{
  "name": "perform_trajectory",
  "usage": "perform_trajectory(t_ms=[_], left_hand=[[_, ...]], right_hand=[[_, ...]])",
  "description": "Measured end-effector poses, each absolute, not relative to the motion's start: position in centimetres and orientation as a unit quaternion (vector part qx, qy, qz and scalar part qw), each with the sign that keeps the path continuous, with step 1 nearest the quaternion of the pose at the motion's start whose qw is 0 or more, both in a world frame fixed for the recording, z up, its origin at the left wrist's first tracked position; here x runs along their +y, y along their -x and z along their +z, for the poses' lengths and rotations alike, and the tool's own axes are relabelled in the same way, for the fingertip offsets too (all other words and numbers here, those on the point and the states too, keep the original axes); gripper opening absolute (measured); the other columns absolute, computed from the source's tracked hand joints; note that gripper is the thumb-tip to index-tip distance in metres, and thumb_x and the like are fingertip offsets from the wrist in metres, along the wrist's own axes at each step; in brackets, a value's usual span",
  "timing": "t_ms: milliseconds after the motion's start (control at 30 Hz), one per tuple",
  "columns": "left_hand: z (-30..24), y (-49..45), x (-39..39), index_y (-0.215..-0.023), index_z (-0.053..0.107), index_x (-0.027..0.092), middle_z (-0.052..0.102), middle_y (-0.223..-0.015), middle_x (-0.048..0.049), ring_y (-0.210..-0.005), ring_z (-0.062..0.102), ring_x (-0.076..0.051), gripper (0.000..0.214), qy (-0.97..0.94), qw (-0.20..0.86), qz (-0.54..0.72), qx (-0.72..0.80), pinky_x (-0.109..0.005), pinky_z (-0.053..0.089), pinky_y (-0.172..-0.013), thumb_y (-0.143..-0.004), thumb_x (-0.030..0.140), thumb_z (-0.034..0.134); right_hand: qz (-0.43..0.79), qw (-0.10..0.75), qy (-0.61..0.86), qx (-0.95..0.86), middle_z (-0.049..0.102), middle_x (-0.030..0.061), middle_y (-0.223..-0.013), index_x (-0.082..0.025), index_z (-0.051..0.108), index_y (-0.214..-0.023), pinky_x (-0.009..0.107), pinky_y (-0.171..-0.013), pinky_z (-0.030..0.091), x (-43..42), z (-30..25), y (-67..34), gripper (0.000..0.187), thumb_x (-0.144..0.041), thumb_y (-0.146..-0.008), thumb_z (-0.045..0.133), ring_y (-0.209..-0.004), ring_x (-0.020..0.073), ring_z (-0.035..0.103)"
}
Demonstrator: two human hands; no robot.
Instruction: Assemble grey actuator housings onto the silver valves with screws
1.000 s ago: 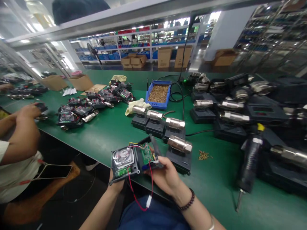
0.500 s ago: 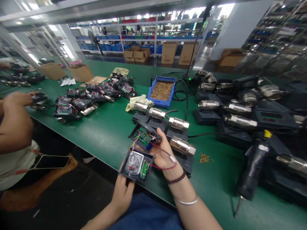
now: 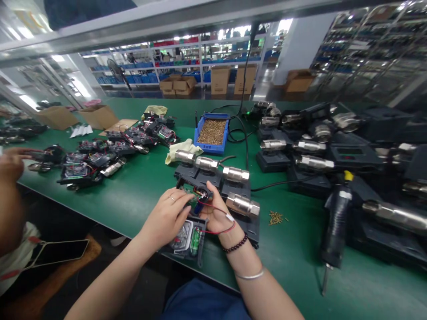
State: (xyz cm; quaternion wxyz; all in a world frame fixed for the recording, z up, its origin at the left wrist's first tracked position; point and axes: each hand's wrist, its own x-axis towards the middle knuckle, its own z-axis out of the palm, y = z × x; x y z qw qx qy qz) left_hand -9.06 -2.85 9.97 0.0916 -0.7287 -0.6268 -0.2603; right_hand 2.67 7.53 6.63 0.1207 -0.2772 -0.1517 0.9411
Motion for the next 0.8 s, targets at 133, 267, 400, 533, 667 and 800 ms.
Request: perform_trajectory(t_ms=[133,267,400,533,667,800], left_hand=[[9.9,9.2,-3.4,-0.100,0.068,0.010,0.070,-0.092,-0.0111,-0.095,0.061,-0.026,0.020,0.726,0.081,-0.219,-0.646,-0.047,0.052,-0.094,-0.090,0.014,0.051],[10.6,9.0,-3.3,-0.093,0.071,0.011,0.067,-0.094,-0.0120,-0.096,0.059,-0.027,0.017,0.716,0.066,-0.157,-0.677,-0.045,0.053,-0.092,-0.087,0.018,0.057],[11.4,8.7,-3.6,-0.095,0.071,0.011,0.068,-0.099,-0.0135,-0.101,0.060,-0.028,0.019,0.731,0.080,-0.109,-0.669,-0.049,0.051,-0.096,-0.088,0.016,0.055],[12.8,7.2,-3.5,-0.115,0.065,0.013,0.069,-0.111,-0.0127,-0.115,0.058,-0.027,0.031,0.786,0.134,-0.151,-0.585,-0.050,0.041,-0.108,-0.092,0.009,0.045],[13.4,4.7,-1.4,-0.110,0.066,0.019,0.066,-0.124,-0.0092,-0.126,0.053,-0.026,0.025,0.872,0.077,-0.142,-0.462,-0.046,0.039,-0.110,-0.092,0.014,0.051],[13.6,3.9,0.7,-0.090,0.068,0.017,0.070,-0.114,-0.0105,-0.111,0.062,-0.026,0.008,0.884,-0.005,-0.058,-0.465,-0.041,0.048,-0.100,-0.085,0.018,0.062]], right_hand=[[0.945,0.111,0.278,-0.132,0.072,0.0071,-0.065,-0.012,0.070,-0.082,0.028,-0.060,0.054,7.2,7.0,-2.5,0.051,-0.054,-0.093,0.042,-0.056,0.0166,0.066],[0.944,0.108,0.290,-0.119,0.072,0.0079,-0.066,-0.011,0.069,-0.082,0.025,-0.056,0.053,7.0,7.1,-2.5,0.051,-0.054,-0.092,0.044,-0.054,0.0148,0.065],[0.939,0.124,0.298,-0.116,0.070,0.0071,-0.063,-0.012,0.068,-0.079,0.026,-0.055,0.053,6.8,7.0,-2.2,0.048,-0.052,-0.091,0.044,-0.055,0.0156,0.065],[0.929,0.170,0.305,-0.122,0.070,0.0047,-0.069,-0.019,0.066,-0.073,0.032,-0.062,0.056,6.7,6.3,-2.1,0.033,-0.047,-0.086,0.055,-0.066,0.0174,0.066],[0.911,0.215,0.319,-0.149,0.072,0.0026,-0.086,-0.029,0.065,-0.068,0.047,-0.082,0.051,7.0,4.8,-4.0,0.018,-0.020,-0.083,0.060,-0.100,0.0244,0.063],[0.905,0.254,0.256,-0.226,0.070,0.0045,-0.068,-0.027,0.061,-0.060,0.053,-0.085,0.045,7.5,4.1,-5.6,0.030,-0.006,-0.081,0.058,-0.108,0.0293,0.059]])
